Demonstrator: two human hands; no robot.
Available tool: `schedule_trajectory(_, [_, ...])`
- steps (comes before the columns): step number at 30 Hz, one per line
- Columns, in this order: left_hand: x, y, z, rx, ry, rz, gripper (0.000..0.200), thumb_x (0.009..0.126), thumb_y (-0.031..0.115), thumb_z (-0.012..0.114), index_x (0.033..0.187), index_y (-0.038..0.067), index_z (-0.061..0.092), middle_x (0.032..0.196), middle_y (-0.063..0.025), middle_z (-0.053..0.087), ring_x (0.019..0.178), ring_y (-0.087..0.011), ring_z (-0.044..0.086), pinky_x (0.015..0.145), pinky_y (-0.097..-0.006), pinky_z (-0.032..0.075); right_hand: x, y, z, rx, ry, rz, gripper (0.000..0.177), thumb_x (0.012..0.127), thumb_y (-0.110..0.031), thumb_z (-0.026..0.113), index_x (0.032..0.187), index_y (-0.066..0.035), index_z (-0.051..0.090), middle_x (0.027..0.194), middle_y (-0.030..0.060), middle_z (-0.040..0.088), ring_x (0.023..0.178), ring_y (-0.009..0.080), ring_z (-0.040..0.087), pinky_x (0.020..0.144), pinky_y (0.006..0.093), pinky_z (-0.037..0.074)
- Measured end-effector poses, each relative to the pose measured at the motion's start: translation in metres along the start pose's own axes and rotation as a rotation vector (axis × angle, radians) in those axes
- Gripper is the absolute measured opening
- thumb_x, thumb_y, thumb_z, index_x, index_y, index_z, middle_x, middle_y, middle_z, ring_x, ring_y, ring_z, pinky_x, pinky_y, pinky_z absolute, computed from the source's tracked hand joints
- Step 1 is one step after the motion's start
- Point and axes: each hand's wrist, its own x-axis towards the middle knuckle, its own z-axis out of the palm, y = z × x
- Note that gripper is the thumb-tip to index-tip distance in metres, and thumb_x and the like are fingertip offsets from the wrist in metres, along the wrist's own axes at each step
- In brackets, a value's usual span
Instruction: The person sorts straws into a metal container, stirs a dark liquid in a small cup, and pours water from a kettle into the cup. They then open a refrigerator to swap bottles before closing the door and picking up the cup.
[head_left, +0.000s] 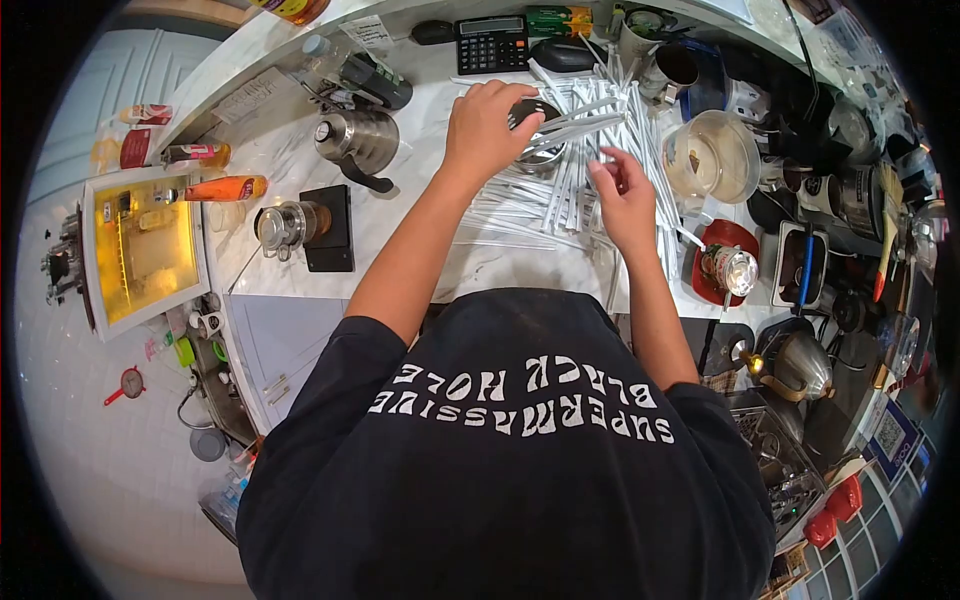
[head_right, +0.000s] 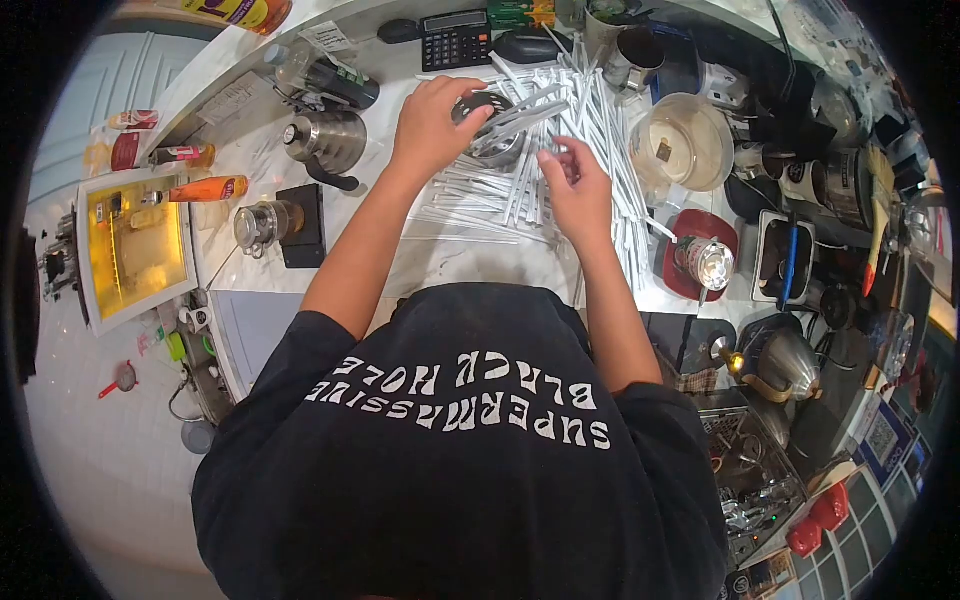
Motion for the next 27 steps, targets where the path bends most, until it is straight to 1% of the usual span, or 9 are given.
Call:
schedule_trajectory(4, [0.001, 0.002, -0.002, 0.025, -0.103, 0.075, 0.031, 0.082, 0.029, 0.082, 0.111, 0.019, 0.077, 0.113, -0.0041, 0.068, 0.113, -0.029, 0.058, 0.096, -0.0424, 0.047, 0.025, -0.016, 0.013, 0.021, 0.07, -0.087, 0.046, 0.094, -0.024, 0.075, 0.129, 0.003, 0.061, 0.09, 0.0071, 0.069, 0.075, 0.0103, 0.061, 0.069, 0.0266, 0.05])
schedule_trajectory(5, [0.002, 0.001, 0.001, 0.017, -0.118, 0.062, 0.029, 0.082, 0.03, 0.082, 0.109, 0.02, 0.078, 0.113, -0.003, 0.068, 0.115, -0.0282, 0.057, 0.098, -0.0441, 0.046, 0.035, -0.019, 0.015, 0.01, 0.076, -0.136, 0.038, 0.095, -0.027, 0.074, 0.116, 0.004, 0.066, 0.083, 0.0064, 0.069, 0.07, 0.01, 0.058, 0.064, 0.0281, 0.048])
schedule_trajectory(9, [0.007, -0.004, 0.014, -0.032, -0.142, 0.031, 0.024, 0.081, 0.033, 0.081, 0.103, 0.023, 0.08, 0.115, -0.0011, 0.068, 0.12, -0.0268, 0.054, 0.102, -0.0477, 0.042, 0.052, -0.046, 0.018, -0.111, 0.071, -0.074, 0.033, 0.099, -0.029, 0.069, 0.093, 0.003, 0.072, 0.068, 0.0055, 0.065, 0.062, 0.0116, 0.054, 0.059, 0.0316, 0.044])
schedule_trajectory(13, [0.009, -0.003, 0.005, -0.041, -0.214, 0.011, 0.023, 0.084, 0.032, 0.081, 0.103, 0.02, 0.08, 0.125, -0.0029, 0.066, 0.124, -0.0275, 0.052, 0.104, -0.0455, 0.041, 0.065, -0.05, 0.018, -0.134, 0.027, -0.107, 0.032, 0.099, -0.028, 0.068, 0.096, 0.003, 0.071, 0.071, 0.0068, 0.067, 0.064, 0.0123, 0.055, 0.061, 0.0316, 0.045])
schedule_trajectory(19, [-0.001, -0.008, 0.01, 0.021, -0.162, -0.059, 0.026, 0.083, 0.031, 0.083, 0.105, 0.019, 0.079, 0.124, -0.0023, 0.066, 0.125, -0.0285, 0.053, 0.105, -0.0458, 0.041, 0.073, -0.036, 0.021, -0.173, -0.033, -0.061, 0.034, 0.097, -0.031, 0.07, 0.104, 0.002, 0.071, 0.08, 0.008, 0.07, 0.069, 0.0134, 0.059, 0.066, 0.0313, 0.048])
schedule_trajectory(22, [-0.008, -0.007, 0.01, -0.053, -0.067, -0.022, 0.033, 0.081, 0.028, 0.084, 0.112, 0.019, 0.077, 0.123, -0.0042, 0.065, 0.122, -0.03, 0.054, 0.104, -0.0443, 0.043, 0.065, -0.028, 0.019, -0.168, -0.008, -0.066, 0.035, 0.095, -0.032, 0.072, 0.11, 0.0, 0.072, 0.084, 0.0081, 0.071, 0.071, 0.0143, 0.061, 0.068, 0.0313, 0.05])
schedule_trajectory(23, [-0.012, -0.009, 0.011, -0.12, 0.04, 0.023, 0.035, 0.078, 0.025, 0.084, 0.111, 0.016, 0.075, 0.119, -0.0062, 0.065, 0.116, -0.0305, 0.056, 0.101, -0.0445, 0.044, 0.06, -0.02, 0.018, -0.133, 0.027, -0.069, 0.035, 0.095, -0.032, 0.073, 0.111, -0.001, 0.072, 0.086, 0.0083, 0.071, 0.071, 0.0147, 0.061, 0.068, 0.0313, 0.051])
schedule_trajectory(25, [-0.03, -0.011, 0.006, -0.148, 0.164, -0.031, 0.033, 0.079, 0.023, 0.084, 0.109, 0.013, 0.074, 0.117, -0.0074, 0.065, 0.115, -0.0309, 0.057, 0.1, -0.0439, 0.044, 0.045, -0.014, 0.013, -0.118, 0.095, -0.071, 0.034, 0.094, -0.032, 0.073, 0.111, -0.002, 0.072, 0.084, 0.0087, 0.069, 0.069, 0.0154, 0.06, 0.067, 0.0309, 0.051])
schedule_trajectory(27, [-0.061, -0.013, -0.001, -0.141, 0.228, -0.114, 0.03, 0.08, 0.02, 0.082, 0.107, 0.011, 0.073, 0.114, -0.0089, 0.064, 0.113, -0.0313, 0.057, 0.099, -0.0437, 0.045, 0.024, 0.0, 0.003, -0.245, 0.047, -0.003, 0.031, 0.094, -0.029, 0.074, 0.109, -0.002, 0.073, 0.085, 0.0077, 0.068, 0.07, 0.0153, 0.06, 0.067, 0.0302, 0.05])
